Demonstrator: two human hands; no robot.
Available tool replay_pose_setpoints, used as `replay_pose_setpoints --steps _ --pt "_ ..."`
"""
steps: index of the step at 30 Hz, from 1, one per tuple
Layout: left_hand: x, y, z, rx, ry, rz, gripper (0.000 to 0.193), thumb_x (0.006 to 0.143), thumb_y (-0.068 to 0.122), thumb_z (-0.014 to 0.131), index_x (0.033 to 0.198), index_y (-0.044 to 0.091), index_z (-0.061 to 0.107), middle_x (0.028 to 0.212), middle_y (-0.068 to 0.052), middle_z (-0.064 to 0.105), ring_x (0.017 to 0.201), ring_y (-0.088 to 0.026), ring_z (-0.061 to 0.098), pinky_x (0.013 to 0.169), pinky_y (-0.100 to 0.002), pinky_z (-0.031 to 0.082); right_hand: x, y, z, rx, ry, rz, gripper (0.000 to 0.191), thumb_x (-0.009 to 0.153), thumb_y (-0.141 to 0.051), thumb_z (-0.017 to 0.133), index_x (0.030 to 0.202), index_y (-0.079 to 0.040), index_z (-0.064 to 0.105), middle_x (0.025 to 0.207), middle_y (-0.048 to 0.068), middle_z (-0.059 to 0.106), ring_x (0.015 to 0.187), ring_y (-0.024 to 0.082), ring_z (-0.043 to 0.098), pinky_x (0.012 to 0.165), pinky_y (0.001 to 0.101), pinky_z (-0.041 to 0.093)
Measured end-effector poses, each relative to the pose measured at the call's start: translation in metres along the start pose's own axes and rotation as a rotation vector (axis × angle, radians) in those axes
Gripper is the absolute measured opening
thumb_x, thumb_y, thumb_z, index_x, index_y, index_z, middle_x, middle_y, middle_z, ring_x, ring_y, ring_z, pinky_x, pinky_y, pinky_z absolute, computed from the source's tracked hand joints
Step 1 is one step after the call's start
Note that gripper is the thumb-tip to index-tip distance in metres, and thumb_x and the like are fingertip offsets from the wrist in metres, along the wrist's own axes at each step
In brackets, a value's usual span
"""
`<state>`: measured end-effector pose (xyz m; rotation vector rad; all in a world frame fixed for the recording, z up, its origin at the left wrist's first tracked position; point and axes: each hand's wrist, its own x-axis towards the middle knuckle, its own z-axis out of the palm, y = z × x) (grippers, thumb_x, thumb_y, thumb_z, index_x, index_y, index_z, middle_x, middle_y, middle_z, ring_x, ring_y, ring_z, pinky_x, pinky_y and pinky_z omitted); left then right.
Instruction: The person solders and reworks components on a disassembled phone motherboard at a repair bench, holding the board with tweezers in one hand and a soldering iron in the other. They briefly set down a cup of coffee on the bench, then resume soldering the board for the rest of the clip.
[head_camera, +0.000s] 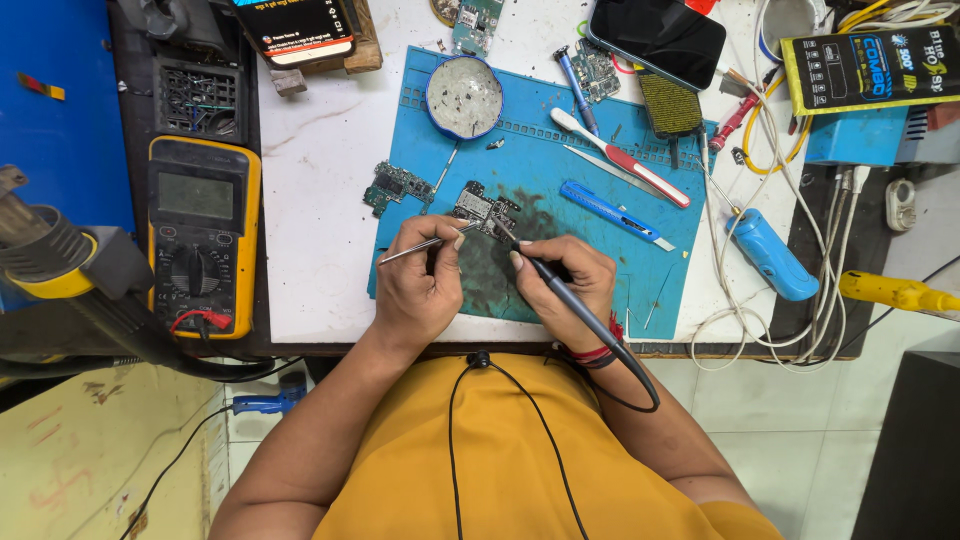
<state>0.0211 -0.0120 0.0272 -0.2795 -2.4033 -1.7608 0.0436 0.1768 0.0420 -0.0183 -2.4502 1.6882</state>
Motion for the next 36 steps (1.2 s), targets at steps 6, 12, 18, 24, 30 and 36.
replay_pose_setpoints --steps 6,12,18,24,30,36 --pt "-0.001 0.0 0.0 -0.003 -0.003 0.005 0.012 0.103 -0.002 0.063 0.108 0.004 0.054 0.107 -0.011 0.073 0.076 -0.012 0.071 0.065 -0.025 0.057 0.0 0.001 0.001 0.011 -0.007 -0.002 0.013 0.086 0.0 0.08 0.098 -0.001 0.075 0.084 0.006 0.072 0.07 0.007 0.063 0.062 0.0224 0.048" --pt "0.0 0.0 -0.001 -0.006 -0.008 0.003 0.012 0.103 -0.001 0.063 0.108 0.004 0.054 0.107 -0.011 0.074 0.074 -0.011 0.07 0.064 -0.024 0.056 -0.002 0.005 0.0 -0.005 0.0 -0.008 0.012 0.087 0.0 0.08 0.098 -0.001 0.074 0.082 0.005 0.071 0.069 0.007 0.062 0.062 0.0226 0.047" --pt "-0.001 0.0 -0.002 -0.084 -0.013 -0.041 0.013 0.103 -0.001 0.062 0.11 0.004 0.052 0.11 -0.012 0.073 0.069 -0.01 0.067 0.06 -0.024 0.055 -0.001 0.002 -0.002 0.024 0.067 -0.088 0.02 0.09 -0.004 0.083 0.105 -0.002 0.07 0.089 0.008 0.068 0.075 0.011 0.06 0.066 0.0247 0.047" --pt "0.0 -0.001 -0.002 -0.024 -0.018 -0.032 0.012 0.104 0.0 0.062 0.109 0.004 0.052 0.11 -0.011 0.073 0.068 -0.011 0.07 0.06 -0.024 0.056 0.005 -0.005 -0.004 -0.21 -0.007 -0.306 0.021 0.088 -0.009 0.084 0.101 0.0 0.071 0.085 0.012 0.071 0.069 0.023 0.066 0.064 0.0311 0.05" --pt "0.0 0.0 -0.002 0.004 -0.011 -0.024 0.012 0.103 -0.001 0.062 0.108 0.004 0.052 0.108 -0.011 0.073 0.069 -0.012 0.071 0.061 -0.026 0.057 0.006 -0.008 -0.002 -0.227 -0.003 -0.317 0.015 0.09 -0.007 0.082 0.099 -0.002 0.071 0.085 0.012 0.072 0.07 0.023 0.068 0.064 0.0317 0.051" --pt "0.001 -0.001 -0.001 0.004 -0.012 0.002 0.011 0.104 -0.001 0.061 0.107 0.004 0.052 0.108 -0.011 0.073 0.071 -0.013 0.071 0.062 -0.026 0.057 0.007 -0.008 -0.002 -0.218 -0.019 -0.308 0.016 0.089 -0.005 0.082 0.099 -0.001 0.07 0.087 0.013 0.073 0.071 0.024 0.069 0.064 0.0315 0.052"
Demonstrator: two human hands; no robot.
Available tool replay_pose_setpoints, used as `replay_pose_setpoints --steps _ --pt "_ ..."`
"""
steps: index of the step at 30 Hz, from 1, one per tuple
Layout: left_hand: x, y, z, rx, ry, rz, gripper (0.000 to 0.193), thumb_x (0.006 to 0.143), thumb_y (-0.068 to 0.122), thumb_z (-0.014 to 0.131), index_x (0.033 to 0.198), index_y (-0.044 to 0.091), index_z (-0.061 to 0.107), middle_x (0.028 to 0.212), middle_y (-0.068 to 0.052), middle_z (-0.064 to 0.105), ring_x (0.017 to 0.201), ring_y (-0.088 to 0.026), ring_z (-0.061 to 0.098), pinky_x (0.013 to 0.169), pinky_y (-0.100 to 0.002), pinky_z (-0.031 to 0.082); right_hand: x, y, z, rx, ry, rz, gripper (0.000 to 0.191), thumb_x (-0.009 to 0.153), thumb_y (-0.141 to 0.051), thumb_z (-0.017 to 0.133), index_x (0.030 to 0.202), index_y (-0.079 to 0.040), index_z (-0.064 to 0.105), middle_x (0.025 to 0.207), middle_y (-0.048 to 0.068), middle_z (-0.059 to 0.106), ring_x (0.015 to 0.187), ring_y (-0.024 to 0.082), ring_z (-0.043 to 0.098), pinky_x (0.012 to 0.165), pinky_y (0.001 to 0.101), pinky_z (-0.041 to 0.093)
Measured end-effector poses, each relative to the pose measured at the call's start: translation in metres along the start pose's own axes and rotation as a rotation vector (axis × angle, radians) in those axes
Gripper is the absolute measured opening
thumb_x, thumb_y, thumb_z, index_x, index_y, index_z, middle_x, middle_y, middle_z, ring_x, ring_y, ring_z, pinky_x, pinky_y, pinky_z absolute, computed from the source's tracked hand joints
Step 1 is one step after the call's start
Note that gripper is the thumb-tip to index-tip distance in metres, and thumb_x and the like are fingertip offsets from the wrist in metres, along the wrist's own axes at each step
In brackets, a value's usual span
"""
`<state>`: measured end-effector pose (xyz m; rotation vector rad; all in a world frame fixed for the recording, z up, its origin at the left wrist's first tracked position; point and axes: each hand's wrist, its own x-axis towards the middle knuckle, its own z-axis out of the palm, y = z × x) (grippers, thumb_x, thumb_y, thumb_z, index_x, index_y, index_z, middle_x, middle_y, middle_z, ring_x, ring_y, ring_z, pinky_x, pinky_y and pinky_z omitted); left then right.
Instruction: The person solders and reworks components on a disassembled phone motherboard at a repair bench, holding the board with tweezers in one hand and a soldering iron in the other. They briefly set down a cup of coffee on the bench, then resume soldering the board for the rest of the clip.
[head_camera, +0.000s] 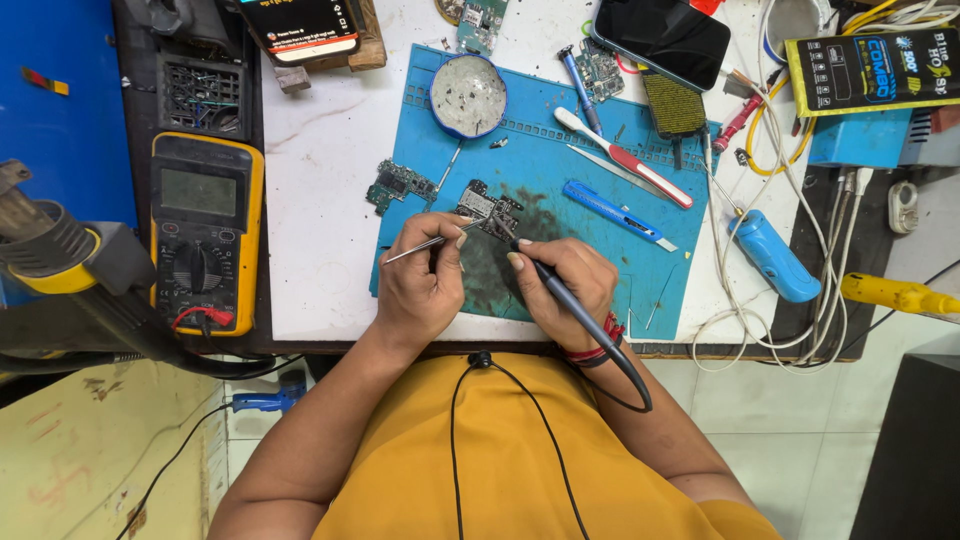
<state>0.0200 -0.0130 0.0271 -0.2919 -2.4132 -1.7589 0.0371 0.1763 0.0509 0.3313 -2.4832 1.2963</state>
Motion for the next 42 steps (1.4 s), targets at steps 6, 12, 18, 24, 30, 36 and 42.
replay_pose_setpoints --steps 6,12,18,24,30,36,42 --pt "-0.0002 0.0005 0.0002 0.007 0.004 0.002 0.011 0.103 -0.001 0.062 0.107 0.004 0.053 0.108 -0.011 0.073 0.071 -0.013 0.07 0.062 -0.026 0.057 -0.0002 -0.0002 0.0007 0.002 0.003 0.007 0.016 0.089 -0.005 0.083 0.099 -0.001 0.07 0.086 0.013 0.073 0.07 0.023 0.069 0.064 0.0313 0.051" --pt "0.0002 0.0009 -0.0001 -0.007 0.003 -0.021 0.011 0.103 -0.001 0.062 0.106 0.004 0.053 0.108 -0.011 0.073 0.07 -0.012 0.07 0.061 -0.025 0.056 -0.0005 0.0005 0.001 0.009 0.001 0.015 0.016 0.089 -0.005 0.083 0.098 -0.001 0.071 0.086 0.013 0.073 0.071 0.023 0.069 0.064 0.0313 0.051" --pt "-0.0001 0.0011 -0.0004 0.002 0.002 -0.024 0.011 0.103 -0.001 0.062 0.106 0.004 0.053 0.108 -0.011 0.073 0.071 -0.012 0.07 0.062 -0.026 0.057 -0.0007 -0.0002 0.0009 0.012 0.0 0.022 0.016 0.089 -0.005 0.083 0.099 -0.001 0.071 0.086 0.013 0.073 0.07 0.023 0.069 0.064 0.0309 0.051" --pt "0.0005 0.0003 -0.0001 -0.001 0.003 -0.002 0.011 0.103 -0.001 0.062 0.107 0.004 0.053 0.109 -0.011 0.073 0.075 -0.013 0.071 0.064 -0.026 0.057 0.0004 0.0 0.0008 0.017 -0.001 0.016 0.016 0.088 -0.004 0.083 0.098 -0.001 0.072 0.086 0.012 0.073 0.07 0.022 0.069 0.063 0.0305 0.051" --pt "-0.0005 -0.0004 0.0 0.013 0.002 -0.008 0.012 0.103 -0.001 0.063 0.107 0.004 0.053 0.108 -0.011 0.073 0.074 -0.013 0.071 0.064 -0.026 0.057 -0.0009 -0.001 0.001 0.018 0.001 0.038 0.014 0.088 -0.003 0.082 0.097 -0.001 0.072 0.084 0.012 0.072 0.068 0.021 0.068 0.062 0.03 0.05" --pt "-0.0005 -0.0001 -0.0001 0.011 0.004 0.0 0.011 0.103 -0.001 0.062 0.107 0.004 0.053 0.108 -0.011 0.073 0.075 -0.013 0.07 0.064 -0.026 0.056 -0.0013 -0.0012 0.0003 0.017 0.014 0.046 0.013 0.088 -0.004 0.082 0.095 0.0 0.072 0.083 0.012 0.072 0.067 0.02 0.067 0.061 0.03 0.048" --pt "0.0 0.0008 -0.0002 0.018 0.006 0.0 0.011 0.103 -0.001 0.063 0.107 0.004 0.054 0.109 -0.011 0.073 0.076 -0.013 0.071 0.065 -0.026 0.057 -0.0015 -0.0002 -0.0002 0.005 0.021 0.045 0.012 0.088 -0.003 0.081 0.094 -0.001 0.071 0.083 0.011 0.072 0.067 0.021 0.067 0.062 0.0308 0.049"
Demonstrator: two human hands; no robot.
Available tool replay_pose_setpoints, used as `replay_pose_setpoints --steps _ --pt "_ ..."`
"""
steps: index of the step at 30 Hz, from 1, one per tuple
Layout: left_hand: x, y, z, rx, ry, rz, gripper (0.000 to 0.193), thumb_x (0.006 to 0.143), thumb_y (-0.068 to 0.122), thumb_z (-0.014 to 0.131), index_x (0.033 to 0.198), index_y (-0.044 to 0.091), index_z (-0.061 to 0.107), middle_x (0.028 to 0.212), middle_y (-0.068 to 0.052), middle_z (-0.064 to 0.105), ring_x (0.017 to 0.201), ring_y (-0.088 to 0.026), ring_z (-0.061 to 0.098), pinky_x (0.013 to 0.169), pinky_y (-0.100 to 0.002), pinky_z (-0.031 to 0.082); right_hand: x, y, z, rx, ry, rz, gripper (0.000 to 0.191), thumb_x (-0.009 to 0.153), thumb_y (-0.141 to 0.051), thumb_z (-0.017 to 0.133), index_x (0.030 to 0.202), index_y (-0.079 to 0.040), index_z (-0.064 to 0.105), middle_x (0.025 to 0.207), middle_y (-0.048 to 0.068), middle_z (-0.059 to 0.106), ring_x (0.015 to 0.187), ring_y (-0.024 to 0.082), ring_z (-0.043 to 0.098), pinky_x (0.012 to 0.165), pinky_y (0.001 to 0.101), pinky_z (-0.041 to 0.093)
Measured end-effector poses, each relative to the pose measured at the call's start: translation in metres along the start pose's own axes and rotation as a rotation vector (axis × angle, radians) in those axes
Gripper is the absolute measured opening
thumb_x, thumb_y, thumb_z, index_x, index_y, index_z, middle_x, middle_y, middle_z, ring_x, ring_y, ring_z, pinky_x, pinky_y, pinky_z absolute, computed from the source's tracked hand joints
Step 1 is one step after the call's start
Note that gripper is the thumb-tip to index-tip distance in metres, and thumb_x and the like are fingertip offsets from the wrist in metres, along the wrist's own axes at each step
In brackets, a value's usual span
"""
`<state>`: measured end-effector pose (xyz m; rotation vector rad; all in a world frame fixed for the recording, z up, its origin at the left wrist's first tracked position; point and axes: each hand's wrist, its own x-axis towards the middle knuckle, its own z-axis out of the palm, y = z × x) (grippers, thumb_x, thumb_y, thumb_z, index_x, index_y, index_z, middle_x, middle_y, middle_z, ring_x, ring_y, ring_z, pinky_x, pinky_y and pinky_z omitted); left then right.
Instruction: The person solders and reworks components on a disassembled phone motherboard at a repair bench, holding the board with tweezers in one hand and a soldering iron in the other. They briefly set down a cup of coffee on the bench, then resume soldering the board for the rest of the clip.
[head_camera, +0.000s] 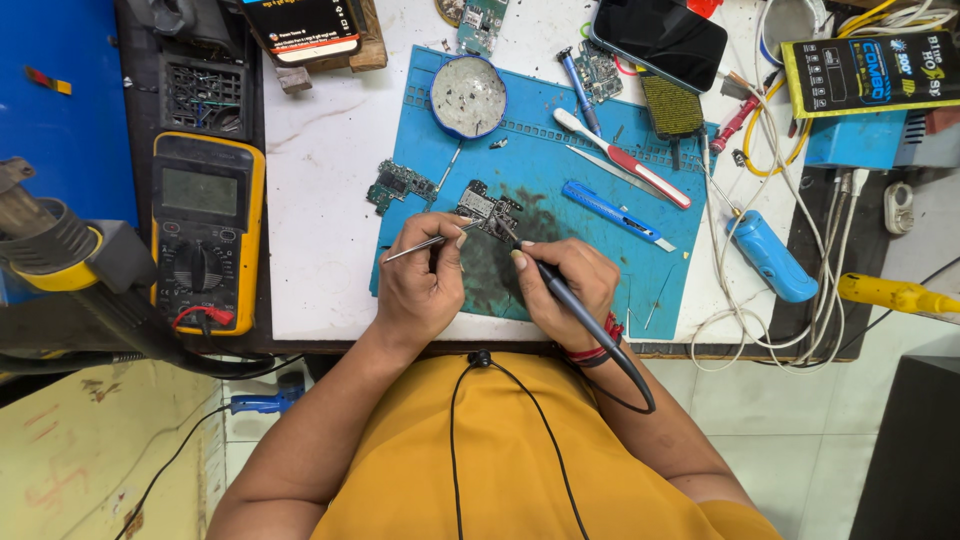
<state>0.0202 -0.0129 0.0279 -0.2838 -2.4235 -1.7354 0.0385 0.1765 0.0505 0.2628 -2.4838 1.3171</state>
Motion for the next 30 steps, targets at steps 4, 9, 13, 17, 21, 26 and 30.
replay_pose_setpoints --steps 4,9,13,17,21,26,30 --pt "0.0 0.0003 0.0002 -0.002 0.002 -0.005 0.011 0.103 -0.001 0.063 0.107 0.004 0.054 0.108 -0.011 0.073 0.075 -0.013 0.071 0.065 -0.026 0.057 -0.0007 -0.0002 0.0002 0.011 0.007 -0.001 0.011 0.087 -0.002 0.08 0.093 -0.001 0.071 0.083 0.012 0.072 0.067 0.021 0.067 0.061 0.0305 0.049" --pt "-0.0008 0.0016 0.0001 -0.021 -0.004 -0.029 0.011 0.103 -0.001 0.063 0.107 0.004 0.053 0.109 -0.01 0.073 0.074 -0.013 0.071 0.064 -0.025 0.057 -0.0007 -0.0012 -0.0013 0.001 0.0 0.001 0.011 0.087 -0.002 0.081 0.093 -0.001 0.071 0.08 0.011 0.071 0.065 0.021 0.066 0.06 0.0305 0.048" --pt "-0.0008 0.0017 0.0002 -0.002 0.003 -0.01 0.011 0.103 -0.001 0.063 0.107 0.004 0.054 0.108 -0.011 0.073 0.074 -0.013 0.071 0.064 -0.026 0.057 -0.0006 -0.0015 -0.0007 0.006 0.023 0.01 0.011 0.087 -0.002 0.08 0.092 -0.001 0.071 0.079 0.011 0.07 0.064 0.02 0.065 0.059 0.0304 0.047" --pt "-0.0008 0.0012 0.0002 -0.008 -0.001 -0.012 0.012 0.103 0.0 0.063 0.107 0.004 0.053 0.108 -0.011 0.073 0.074 -0.012 0.07 0.064 -0.025 0.056 -0.0013 -0.0018 -0.0003 0.004 0.032 0.019 0.01 0.088 -0.002 0.08 0.092 -0.001 0.071 0.079 0.011 0.071 0.064 0.02 0.065 0.059 0.0303 0.047" --pt "-0.0006 0.0009 0.0004 -0.022 -0.003 -0.023 0.011 0.103 -0.001 0.063 0.107 0.004 0.053 0.108 -0.011 0.073 0.073 -0.012 0.07 0.064 -0.025 0.056 -0.0006 -0.001 -0.0008 0.012 0.018 0.007 0.01 0.086 -0.003 0.08 0.09 -0.001 0.071 0.077 0.011 0.07 0.062 0.02 0.065 0.058 0.0302 0.046" --pt "-0.0004 0.0007 0.0005 -0.008 0.004 -0.009 0.011 0.103 -0.001 0.063 0.107 0.004 0.053 0.108 -0.011 0.073 0.074 -0.012 0.07 0.064 -0.025 0.056 -0.0007 -0.0009 -0.0006 0.009 0.025 0.001 0.01 0.087 -0.002 0.079 0.09 -0.001 0.07 0.079 0.012 0.071 0.063 0.021 0.065 0.059 0.0307 0.047" --pt "-0.0003 0.0003 0.0003 -0.015 0.002 -0.013 0.011 0.103 -0.001 0.063 0.107 0.004 0.053 0.109 -0.011 0.073 0.074 -0.012 0.07 0.064 -0.025 0.056 -0.0009 -0.0008 0.0 0.007 0.033 -0.007 0.01 0.087 -0.002 0.079 0.089 -0.001 0.069 0.078 0.012 0.07 0.063 0.021 0.066 0.06 0.0309 0.047"
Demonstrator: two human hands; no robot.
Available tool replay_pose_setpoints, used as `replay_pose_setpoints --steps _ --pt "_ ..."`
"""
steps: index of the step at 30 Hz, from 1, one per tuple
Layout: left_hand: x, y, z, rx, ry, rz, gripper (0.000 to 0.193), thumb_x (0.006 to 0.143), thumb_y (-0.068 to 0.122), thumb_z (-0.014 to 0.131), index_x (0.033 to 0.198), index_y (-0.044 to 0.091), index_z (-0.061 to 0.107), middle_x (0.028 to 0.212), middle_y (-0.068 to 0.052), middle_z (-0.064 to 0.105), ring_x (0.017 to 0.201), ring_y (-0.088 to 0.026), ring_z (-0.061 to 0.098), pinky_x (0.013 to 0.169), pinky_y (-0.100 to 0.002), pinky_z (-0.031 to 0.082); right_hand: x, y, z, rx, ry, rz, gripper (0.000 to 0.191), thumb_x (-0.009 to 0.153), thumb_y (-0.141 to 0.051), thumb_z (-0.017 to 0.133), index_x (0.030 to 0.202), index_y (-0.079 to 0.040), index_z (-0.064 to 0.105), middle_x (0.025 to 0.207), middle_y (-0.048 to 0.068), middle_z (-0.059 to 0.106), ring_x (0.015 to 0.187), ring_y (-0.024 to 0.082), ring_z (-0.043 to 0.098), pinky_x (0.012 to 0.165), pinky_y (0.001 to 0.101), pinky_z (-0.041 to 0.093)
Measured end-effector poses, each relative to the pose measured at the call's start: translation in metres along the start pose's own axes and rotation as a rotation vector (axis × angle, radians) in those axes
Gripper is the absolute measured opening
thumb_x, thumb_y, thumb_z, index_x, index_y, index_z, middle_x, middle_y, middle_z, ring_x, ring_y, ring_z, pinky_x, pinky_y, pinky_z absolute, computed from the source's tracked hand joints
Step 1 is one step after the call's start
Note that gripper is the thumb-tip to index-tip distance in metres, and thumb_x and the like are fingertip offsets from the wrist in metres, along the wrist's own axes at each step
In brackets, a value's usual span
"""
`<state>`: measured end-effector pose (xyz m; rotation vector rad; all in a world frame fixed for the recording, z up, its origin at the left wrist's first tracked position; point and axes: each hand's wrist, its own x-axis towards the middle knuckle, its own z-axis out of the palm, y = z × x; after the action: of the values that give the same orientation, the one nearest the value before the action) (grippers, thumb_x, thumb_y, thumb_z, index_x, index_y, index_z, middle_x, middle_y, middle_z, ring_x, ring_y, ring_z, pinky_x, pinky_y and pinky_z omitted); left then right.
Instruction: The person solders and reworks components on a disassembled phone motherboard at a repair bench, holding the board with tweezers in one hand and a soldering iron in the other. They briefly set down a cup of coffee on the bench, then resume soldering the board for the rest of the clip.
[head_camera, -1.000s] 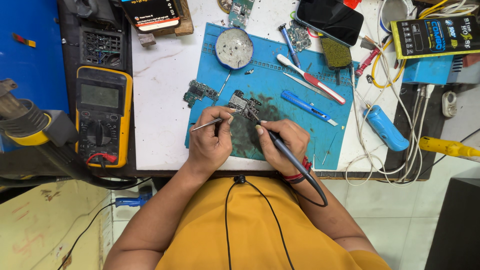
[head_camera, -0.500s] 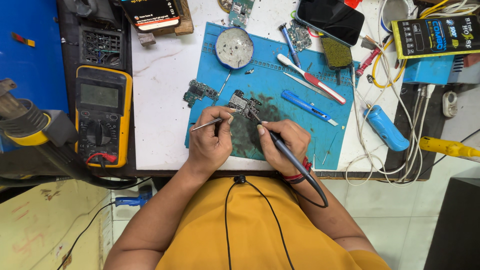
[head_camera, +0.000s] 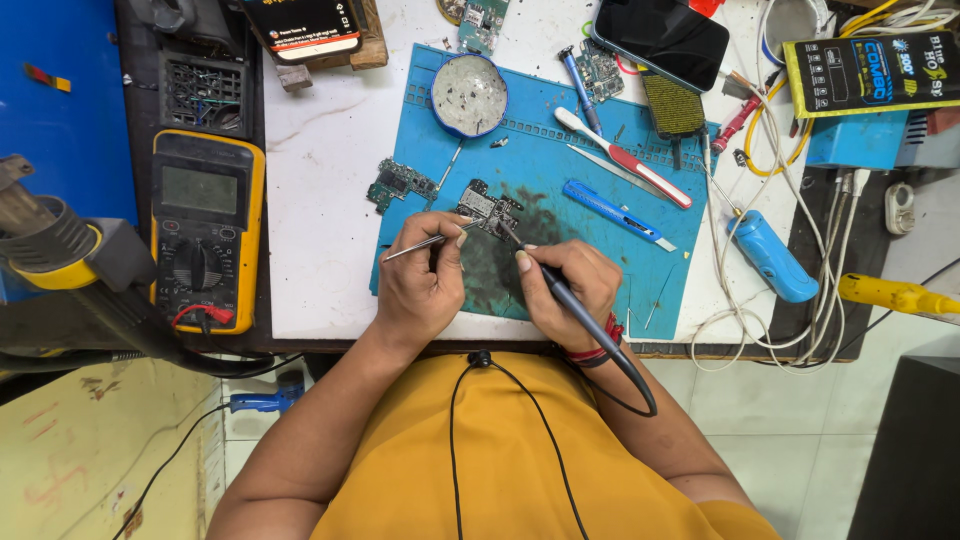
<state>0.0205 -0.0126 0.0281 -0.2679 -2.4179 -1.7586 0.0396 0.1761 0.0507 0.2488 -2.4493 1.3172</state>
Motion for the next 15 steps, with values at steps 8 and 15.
replay_pose_setpoints --steps 8,15 --pt "-0.0012 0.0001 0.0009 -0.008 0.003 -0.001 0.011 0.103 -0.001 0.063 0.108 0.004 0.053 0.109 -0.011 0.073 0.074 -0.011 0.07 0.065 -0.025 0.056 -0.0004 -0.0007 -0.0017 -0.007 -0.007 0.01 0.011 0.087 -0.002 0.08 0.088 -0.001 0.069 0.079 0.012 0.071 0.063 0.021 0.066 0.06 0.0307 0.047" --pt "-0.0008 0.0 0.0009 -0.003 0.001 0.0 0.011 0.103 -0.001 0.063 0.107 0.004 0.053 0.108 -0.011 0.073 0.072 -0.011 0.069 0.064 -0.025 0.056 0.0001 -0.0021 -0.0021 -0.015 -0.003 0.015 0.011 0.087 -0.001 0.08 0.086 -0.001 0.068 0.078 0.012 0.07 0.062 0.021 0.065 0.059 0.0312 0.047"
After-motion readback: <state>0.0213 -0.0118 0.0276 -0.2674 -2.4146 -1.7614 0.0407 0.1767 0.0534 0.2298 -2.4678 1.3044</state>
